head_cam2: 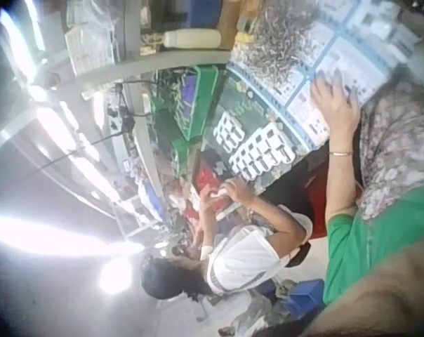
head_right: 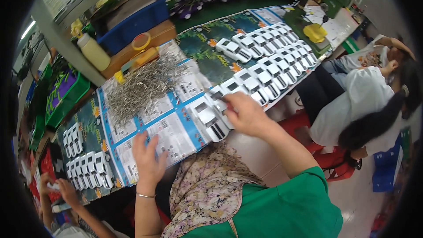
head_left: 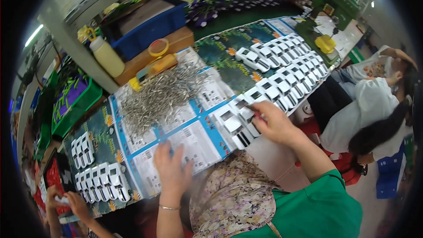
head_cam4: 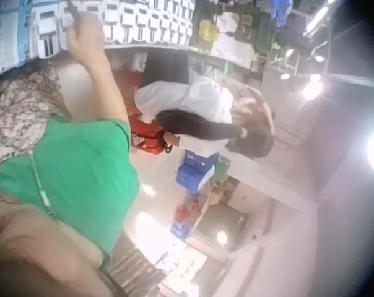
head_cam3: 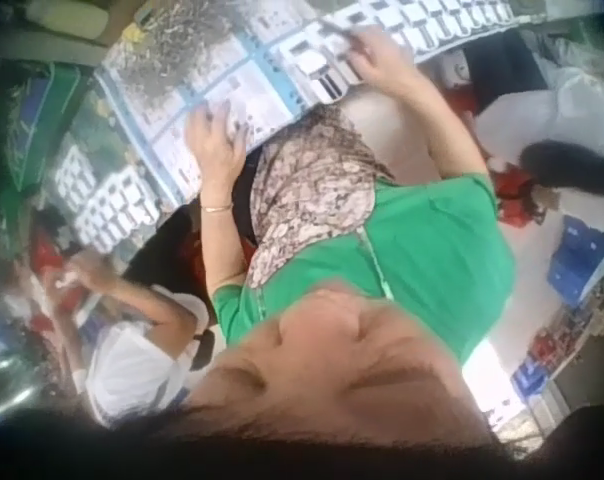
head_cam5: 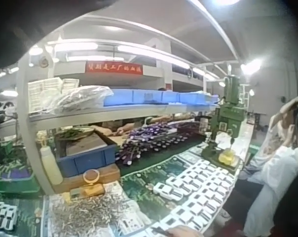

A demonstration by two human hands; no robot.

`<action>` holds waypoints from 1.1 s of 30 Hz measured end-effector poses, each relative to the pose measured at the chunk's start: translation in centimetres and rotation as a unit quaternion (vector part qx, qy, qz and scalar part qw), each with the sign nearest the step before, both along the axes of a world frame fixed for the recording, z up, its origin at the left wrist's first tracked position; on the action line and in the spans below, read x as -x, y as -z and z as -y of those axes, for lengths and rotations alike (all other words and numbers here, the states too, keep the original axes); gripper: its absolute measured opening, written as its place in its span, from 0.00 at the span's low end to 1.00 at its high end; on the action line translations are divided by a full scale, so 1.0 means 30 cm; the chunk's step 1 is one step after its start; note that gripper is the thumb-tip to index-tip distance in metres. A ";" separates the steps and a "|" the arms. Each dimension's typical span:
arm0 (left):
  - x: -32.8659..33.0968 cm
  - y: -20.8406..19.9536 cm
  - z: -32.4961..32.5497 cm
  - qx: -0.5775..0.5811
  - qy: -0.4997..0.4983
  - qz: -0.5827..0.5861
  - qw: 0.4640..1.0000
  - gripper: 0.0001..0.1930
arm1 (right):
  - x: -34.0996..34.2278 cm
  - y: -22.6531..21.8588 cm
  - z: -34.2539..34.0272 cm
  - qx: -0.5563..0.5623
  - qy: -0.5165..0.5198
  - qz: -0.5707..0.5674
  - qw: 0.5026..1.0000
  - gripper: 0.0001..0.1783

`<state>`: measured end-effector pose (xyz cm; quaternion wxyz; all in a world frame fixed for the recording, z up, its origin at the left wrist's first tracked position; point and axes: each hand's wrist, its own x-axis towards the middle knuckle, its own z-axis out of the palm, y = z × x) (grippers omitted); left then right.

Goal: The person assembles and inspects toy car bodies by hand, using pliers to manipulate components on a factory assembly line.

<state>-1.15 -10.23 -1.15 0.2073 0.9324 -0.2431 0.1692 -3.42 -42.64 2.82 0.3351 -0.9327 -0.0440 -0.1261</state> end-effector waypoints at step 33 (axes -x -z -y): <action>0.093 0.039 -0.172 0.157 -0.032 -0.049 0.986 0.22 | -0.040 0.027 -0.051 -0.258 -0.007 -0.151 0.954 0.12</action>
